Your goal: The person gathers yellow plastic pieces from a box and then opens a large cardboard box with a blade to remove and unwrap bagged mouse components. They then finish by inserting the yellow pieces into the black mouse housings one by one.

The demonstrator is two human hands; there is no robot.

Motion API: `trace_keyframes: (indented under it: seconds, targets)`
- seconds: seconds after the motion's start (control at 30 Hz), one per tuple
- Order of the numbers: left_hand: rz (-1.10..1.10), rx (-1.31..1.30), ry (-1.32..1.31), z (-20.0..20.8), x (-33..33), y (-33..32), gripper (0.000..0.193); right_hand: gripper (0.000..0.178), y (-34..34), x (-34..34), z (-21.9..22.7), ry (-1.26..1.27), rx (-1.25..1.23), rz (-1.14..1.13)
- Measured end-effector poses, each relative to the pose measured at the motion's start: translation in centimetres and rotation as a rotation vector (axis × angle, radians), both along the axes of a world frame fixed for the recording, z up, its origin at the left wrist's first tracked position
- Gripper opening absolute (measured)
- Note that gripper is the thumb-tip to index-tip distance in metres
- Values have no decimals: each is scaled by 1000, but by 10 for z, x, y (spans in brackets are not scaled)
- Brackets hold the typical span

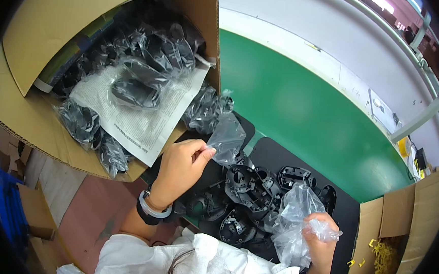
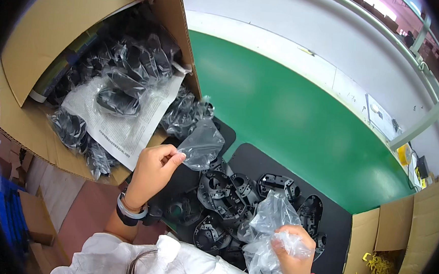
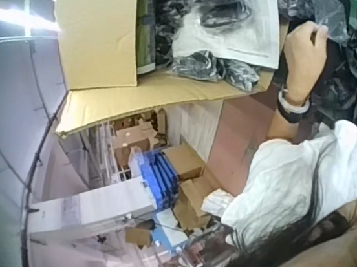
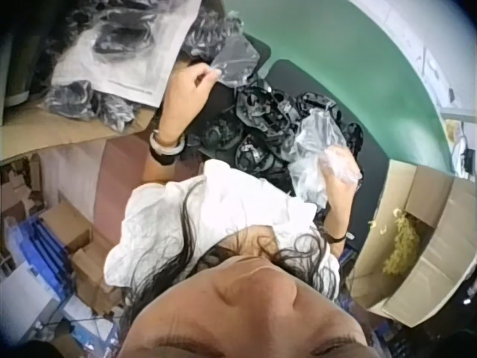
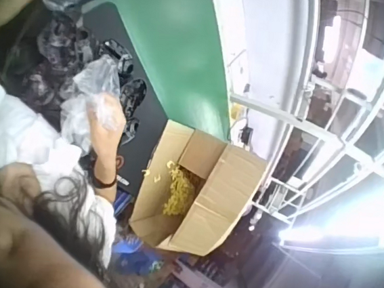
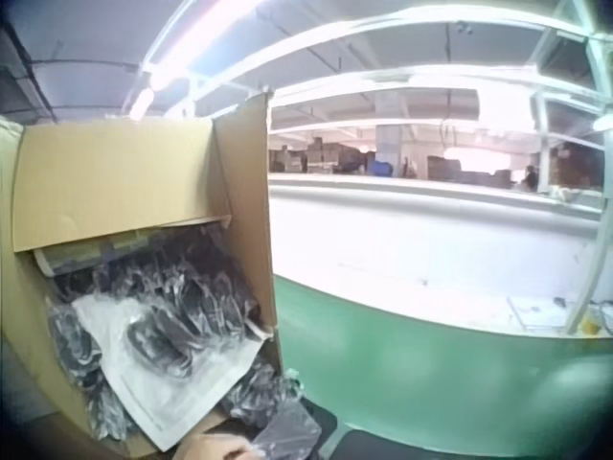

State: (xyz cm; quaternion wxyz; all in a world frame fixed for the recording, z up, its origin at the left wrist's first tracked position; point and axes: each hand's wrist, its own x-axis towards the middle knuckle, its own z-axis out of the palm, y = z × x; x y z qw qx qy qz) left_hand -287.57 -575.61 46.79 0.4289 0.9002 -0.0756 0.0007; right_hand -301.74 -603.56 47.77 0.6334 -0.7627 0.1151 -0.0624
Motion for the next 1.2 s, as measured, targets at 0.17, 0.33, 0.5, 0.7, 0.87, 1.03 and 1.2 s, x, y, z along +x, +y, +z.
trace_keyframes:
  seconds: [0.17,0.33,0.5,0.7,0.87,1.03,1.2]
  targets:
    - [-549,-260,-250,13,-33,-40,12,19,6,17,4,-299,-273,366]
    - [-738,-428,-129,5,-31,-51,15,14,15,38,-6,-161,-113,312]
    - [268,363,-396,-35,39,16,27,17,9,21,-3,10,162,-37]
    - [173,354,-326,-55,70,30,21,20,17,29,-15,-24,154,156]
    - [53,110,-215,-14,21,22,13,19,5,8,-12,15,-15,33]
    - [-73,87,-618,5,-2,15,10,19,10,9,-8,24,5,25]
    - [-558,-260,-462,4,4,4,10,21,10,11,-9,2,38,94]
